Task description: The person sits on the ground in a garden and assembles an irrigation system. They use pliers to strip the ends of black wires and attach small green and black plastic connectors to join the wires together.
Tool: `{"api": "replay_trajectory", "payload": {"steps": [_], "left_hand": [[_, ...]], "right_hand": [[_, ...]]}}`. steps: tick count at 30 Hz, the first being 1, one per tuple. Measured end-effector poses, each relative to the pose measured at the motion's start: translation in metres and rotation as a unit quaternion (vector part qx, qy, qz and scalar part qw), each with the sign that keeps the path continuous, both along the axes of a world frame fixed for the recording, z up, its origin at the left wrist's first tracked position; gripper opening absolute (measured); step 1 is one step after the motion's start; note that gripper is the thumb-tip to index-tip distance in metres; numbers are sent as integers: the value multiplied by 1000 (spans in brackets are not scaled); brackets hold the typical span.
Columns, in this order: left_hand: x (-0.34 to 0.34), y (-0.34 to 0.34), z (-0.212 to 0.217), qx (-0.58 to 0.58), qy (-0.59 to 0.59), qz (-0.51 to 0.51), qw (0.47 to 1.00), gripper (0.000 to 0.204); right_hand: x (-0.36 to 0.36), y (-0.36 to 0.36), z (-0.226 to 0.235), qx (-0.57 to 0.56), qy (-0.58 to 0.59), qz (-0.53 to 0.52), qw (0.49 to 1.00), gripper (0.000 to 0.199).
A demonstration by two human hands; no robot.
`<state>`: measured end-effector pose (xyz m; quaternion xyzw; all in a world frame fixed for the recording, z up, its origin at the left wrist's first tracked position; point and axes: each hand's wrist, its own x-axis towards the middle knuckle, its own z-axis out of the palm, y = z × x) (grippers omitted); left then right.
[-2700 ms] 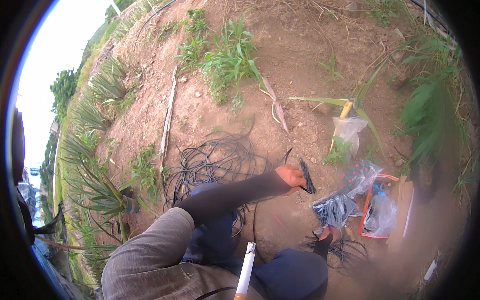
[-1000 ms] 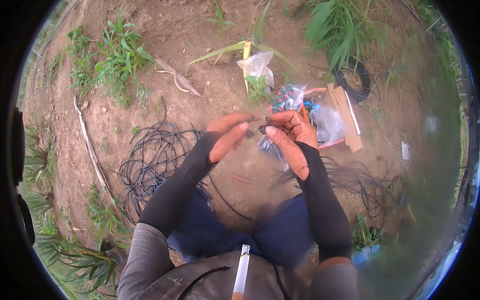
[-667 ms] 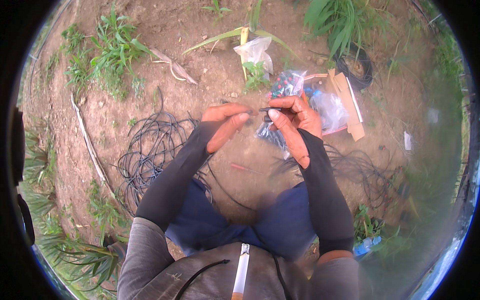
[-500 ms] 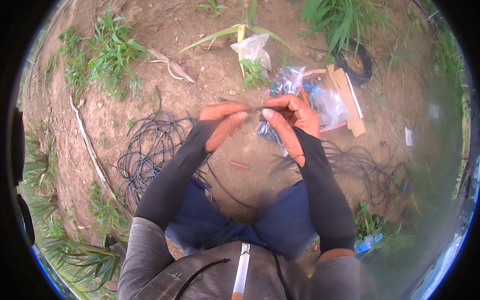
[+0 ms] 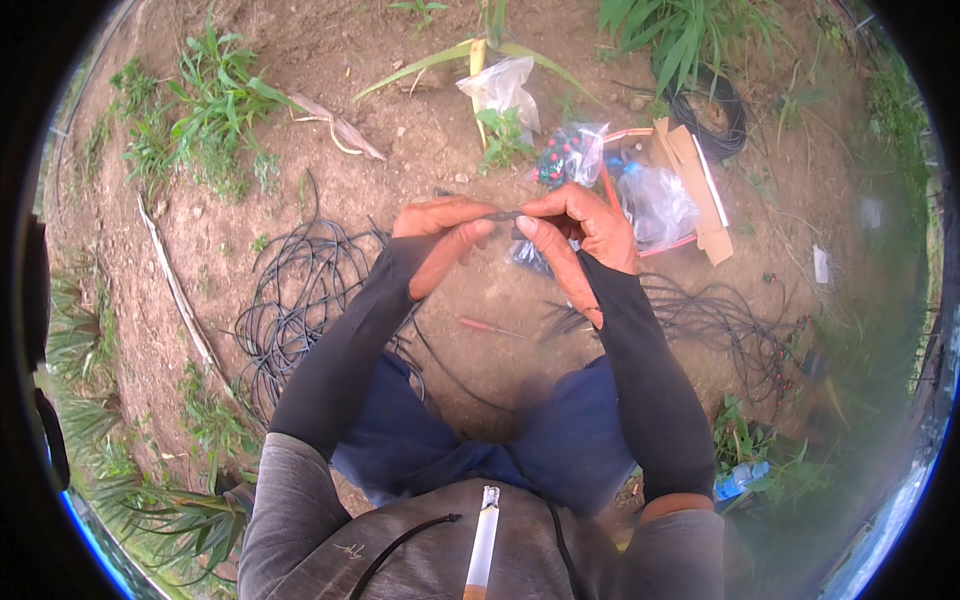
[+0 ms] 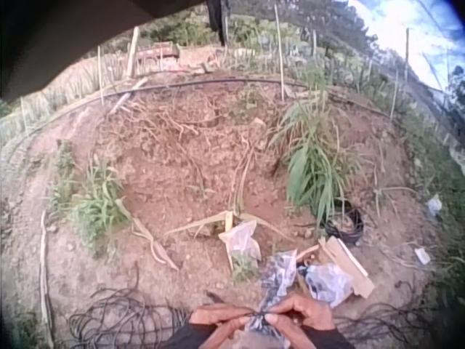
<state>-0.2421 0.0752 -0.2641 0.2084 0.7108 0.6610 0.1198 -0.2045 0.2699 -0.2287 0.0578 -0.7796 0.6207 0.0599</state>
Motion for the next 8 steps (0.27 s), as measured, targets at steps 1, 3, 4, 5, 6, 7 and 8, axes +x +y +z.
{"api": "replay_trajectory", "payload": {"steps": [1,3,4,5,6,7,8], "left_hand": [[-1,0,-3,-7,29,5,1000,20],[-2,0,-8,-20,70,13,997,19],[-2,0,-10,-26,82,14,996,18],[-2,-1,-11,-32,94,15,995,18],[-2,-1,-11,-36,91,9,995,18],[-2,-2,-10,-40,89,2,995,18],[-2,-3,-8,-44,86,-5,995,18]], "right_hand": [[0,0,-1,18,10,1,1000,9],[-1,0,-1,55,31,5,998,9],[-1,1,0,85,53,14,995,8],[-1,1,2,115,76,23,990,8],[-2,3,2,144,98,32,984,8],[-4,8,2,189,134,64,971,10],[-7,16,1,234,169,96,953,12]]}}
